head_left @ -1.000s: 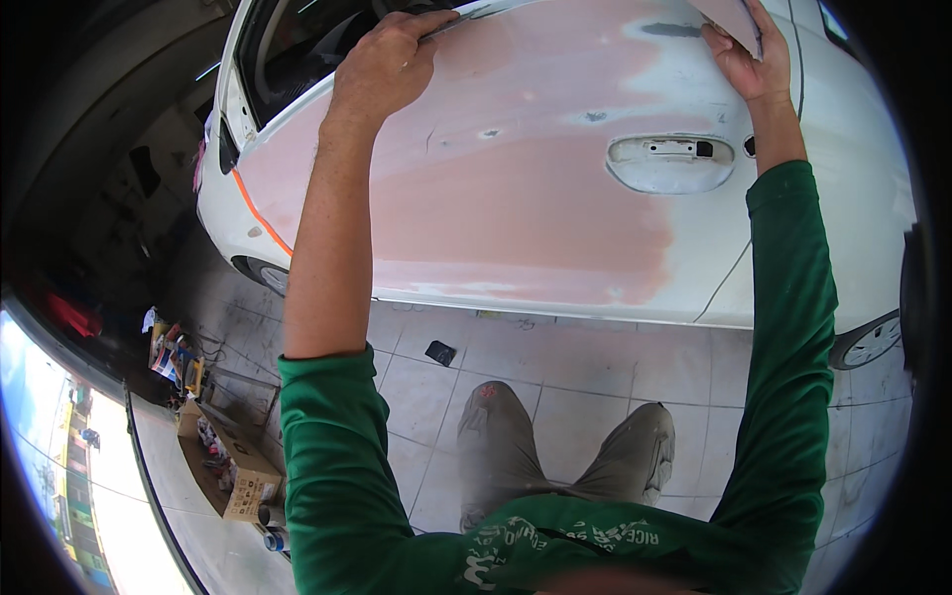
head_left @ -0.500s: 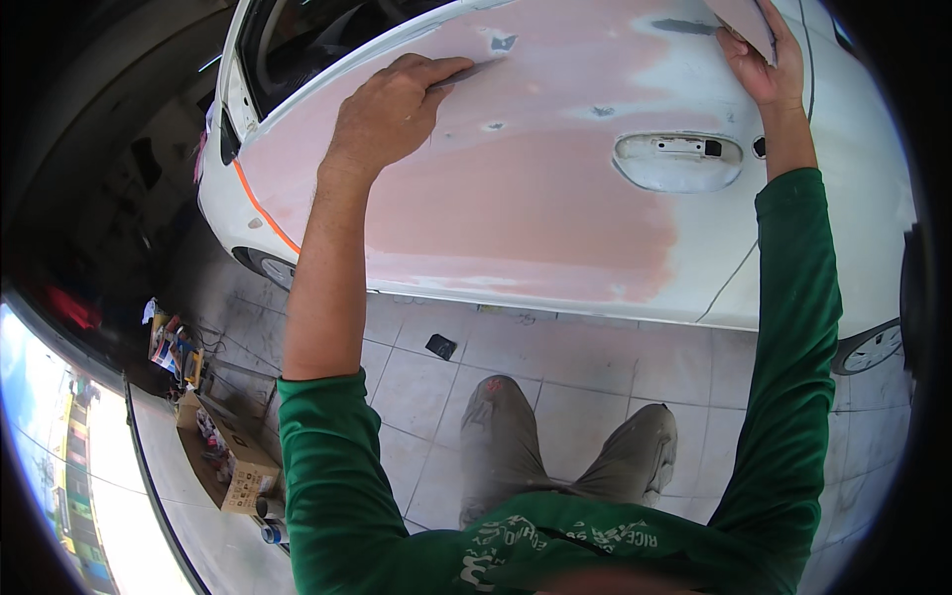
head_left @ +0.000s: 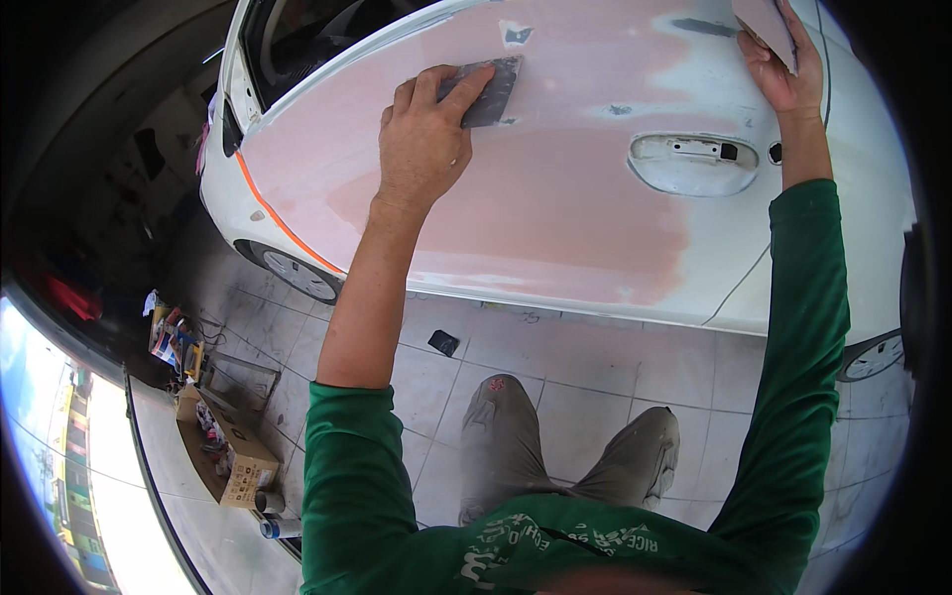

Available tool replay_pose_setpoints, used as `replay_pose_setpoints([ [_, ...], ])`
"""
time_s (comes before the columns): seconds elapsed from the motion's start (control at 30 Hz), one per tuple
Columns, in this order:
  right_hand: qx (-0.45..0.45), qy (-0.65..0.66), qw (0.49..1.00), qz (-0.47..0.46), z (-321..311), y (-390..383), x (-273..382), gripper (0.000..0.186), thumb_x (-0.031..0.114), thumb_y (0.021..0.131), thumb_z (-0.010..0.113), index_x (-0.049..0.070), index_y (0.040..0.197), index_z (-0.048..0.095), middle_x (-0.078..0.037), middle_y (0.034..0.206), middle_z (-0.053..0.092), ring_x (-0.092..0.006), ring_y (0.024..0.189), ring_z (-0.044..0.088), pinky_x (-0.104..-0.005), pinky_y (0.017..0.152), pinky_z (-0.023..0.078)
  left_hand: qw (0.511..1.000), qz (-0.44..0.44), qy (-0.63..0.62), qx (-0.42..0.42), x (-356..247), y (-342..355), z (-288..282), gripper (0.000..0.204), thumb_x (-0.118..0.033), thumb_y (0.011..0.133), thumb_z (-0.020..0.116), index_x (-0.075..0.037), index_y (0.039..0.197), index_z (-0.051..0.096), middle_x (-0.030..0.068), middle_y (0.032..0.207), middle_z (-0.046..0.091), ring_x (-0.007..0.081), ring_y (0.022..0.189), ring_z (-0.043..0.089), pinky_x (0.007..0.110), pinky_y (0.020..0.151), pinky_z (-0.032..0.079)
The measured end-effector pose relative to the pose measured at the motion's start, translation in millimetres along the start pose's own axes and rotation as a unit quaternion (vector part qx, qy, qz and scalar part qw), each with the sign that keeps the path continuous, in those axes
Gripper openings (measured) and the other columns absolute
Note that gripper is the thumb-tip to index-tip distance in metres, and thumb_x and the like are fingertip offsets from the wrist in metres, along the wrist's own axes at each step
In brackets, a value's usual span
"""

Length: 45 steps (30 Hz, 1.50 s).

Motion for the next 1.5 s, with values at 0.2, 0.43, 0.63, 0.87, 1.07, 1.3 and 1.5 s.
replay_pose_setpoints([
  [0.2,0.068,0.051,0.996,0.030,18,1,-8,0.036,0.027,0.106,0.057,0.002,0.131,0.061,-0.009,0.100,0.075,-0.0187,0.071,0.074,-0.0264,0.040,0.052,0.996,-0.028,-0.084,0.006,42,41,-29,0.044,-0.011,0.095,0.065,-0.029,0.135,0.071,0.0049,0.134,0.066,0.0276,0.114,0.068,0.042,0.097,0.057],
  [0.43,0.039,0.047,0.997,0.040,9,0,-4,0.035,0.026,0.106,0.058,0.002,0.132,0.062,-0.009,0.102,0.075,-0.0183,0.073,0.074,-0.0261,0.041,0.051,0.988,-0.011,-0.076,0.132,-10,94,-17,0.044,-0.010,0.095,0.059,-0.012,0.139,0.065,0.0205,0.135,0.060,0.0382,0.126,0.059,0.045,0.107,0.049],
  [0.63,-0.082,0.024,0.996,-0.005,7,-8,3,0.038,0.025,0.105,0.059,0.001,0.134,0.062,-0.009,0.108,0.074,-0.0172,0.079,0.075,-0.0244,0.044,0.052,0.997,0.012,-0.043,0.058,-24,25,-8,0.047,-0.008,0.094,0.065,-0.030,0.136,0.069,0.0056,0.120,0.068,0.0270,0.108,0.068,0.042,0.092,0.058],
  [0.87,0.029,0.038,0.998,0.038,13,-5,-17,0.042,0.027,0.104,0.060,0.000,0.137,0.059,-0.008,0.112,0.074,-0.0155,0.081,0.075,-0.0233,0.045,0.052,0.999,0.016,-0.049,0.005,-2,72,-29,0.045,-0.010,0.095,0.062,-0.023,0.137,0.068,0.0098,0.128,0.066,0.0299,0.116,0.065,0.043,0.098,0.054],
  [1.07,0.083,0.018,0.996,0.033,18,-2,4,0.042,0.028,0.105,0.058,0.001,0.138,0.059,-0.009,0.111,0.074,-0.0148,0.082,0.074,-0.0229,0.044,0.051,0.997,-0.001,-0.007,-0.072,-45,62,4,0.057,-0.008,0.085,0.071,-0.030,0.138,0.067,0.0080,0.129,0.064,0.0311,0.116,0.061,0.051,0.092,0.056],
  [1.3,-0.021,0.077,0.996,0.036,9,0,-16,0.040,0.027,0.106,0.057,0.001,0.137,0.059,-0.010,0.109,0.074,-0.0186,0.079,0.075,-0.0269,0.046,0.056,0.997,-0.011,-0.049,0.064,-34,10,-12,0.056,-0.004,0.090,0.063,-0.030,0.139,0.067,0.0057,0.127,0.066,0.0292,0.114,0.064,0.043,0.094,0.056],
  [1.5,0.049,0.083,0.993,0.069,16,-2,-12,0.039,0.028,0.106,0.055,0.002,0.136,0.059,-0.010,0.106,0.074,-0.0199,0.076,0.075,-0.0280,0.042,0.054,0.993,-0.046,-0.104,0.023,53,66,-23,0.044,-0.010,0.095,0.063,-0.027,0.134,0.071,0.0091,0.122,0.069,0.0282,0.110,0.068,0.042,0.092,0.057],
])
Point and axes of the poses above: each hand's wrist, its own y-axis towards the middle knuckle, its own z-axis out of the palm, x = y × z, the point moved 10 cm from there along y, towards the middle knuckle
